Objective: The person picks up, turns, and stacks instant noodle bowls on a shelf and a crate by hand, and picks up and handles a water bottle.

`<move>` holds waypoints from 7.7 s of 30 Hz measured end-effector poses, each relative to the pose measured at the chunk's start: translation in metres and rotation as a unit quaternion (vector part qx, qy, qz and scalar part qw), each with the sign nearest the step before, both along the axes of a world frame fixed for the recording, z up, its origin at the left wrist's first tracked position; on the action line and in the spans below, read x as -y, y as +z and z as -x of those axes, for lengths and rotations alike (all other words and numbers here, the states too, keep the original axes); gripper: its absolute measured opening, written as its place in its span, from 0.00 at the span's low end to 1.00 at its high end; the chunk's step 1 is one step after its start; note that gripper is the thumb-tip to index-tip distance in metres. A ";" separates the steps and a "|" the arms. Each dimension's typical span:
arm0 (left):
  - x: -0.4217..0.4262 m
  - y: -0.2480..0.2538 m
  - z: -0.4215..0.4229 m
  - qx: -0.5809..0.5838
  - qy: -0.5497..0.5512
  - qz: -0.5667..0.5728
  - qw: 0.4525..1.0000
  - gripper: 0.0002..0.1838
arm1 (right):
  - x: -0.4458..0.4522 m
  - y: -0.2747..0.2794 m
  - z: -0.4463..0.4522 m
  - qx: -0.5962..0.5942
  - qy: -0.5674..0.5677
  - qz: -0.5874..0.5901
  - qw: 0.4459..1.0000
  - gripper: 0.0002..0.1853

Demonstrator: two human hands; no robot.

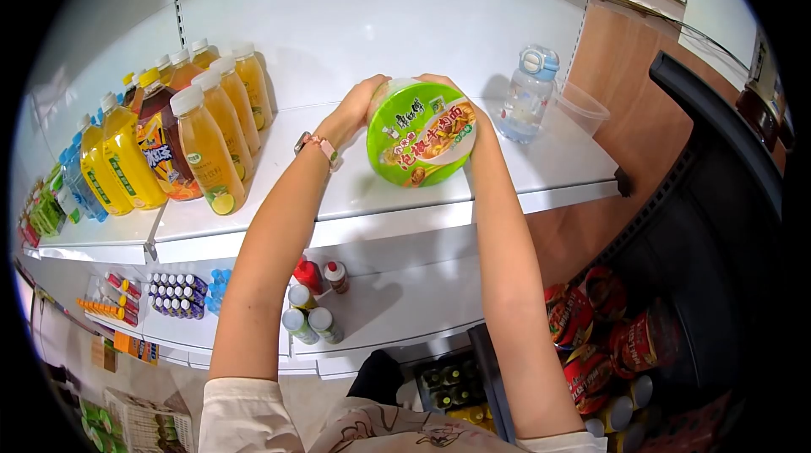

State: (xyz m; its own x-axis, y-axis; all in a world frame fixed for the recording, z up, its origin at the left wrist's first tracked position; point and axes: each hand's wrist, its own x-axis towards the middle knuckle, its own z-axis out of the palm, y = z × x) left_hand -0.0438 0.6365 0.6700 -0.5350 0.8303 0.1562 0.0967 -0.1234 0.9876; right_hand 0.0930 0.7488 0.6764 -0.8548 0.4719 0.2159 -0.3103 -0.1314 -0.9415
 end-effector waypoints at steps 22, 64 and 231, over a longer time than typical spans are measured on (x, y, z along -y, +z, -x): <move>-0.016 -0.017 0.031 -0.031 0.053 -0.034 0.998 0.17 | 0.009 0.019 -0.006 0.124 0.008 -0.064 0.990 0.21; -0.010 -0.005 0.018 -0.162 0.106 -0.007 0.981 0.17 | 0.009 0.018 0.002 0.120 0.032 -0.039 0.992 0.21; -0.017 -0.017 0.030 -0.077 0.041 -0.068 0.994 0.16 | -0.007 0.011 0.007 0.083 0.039 -0.067 0.994 0.21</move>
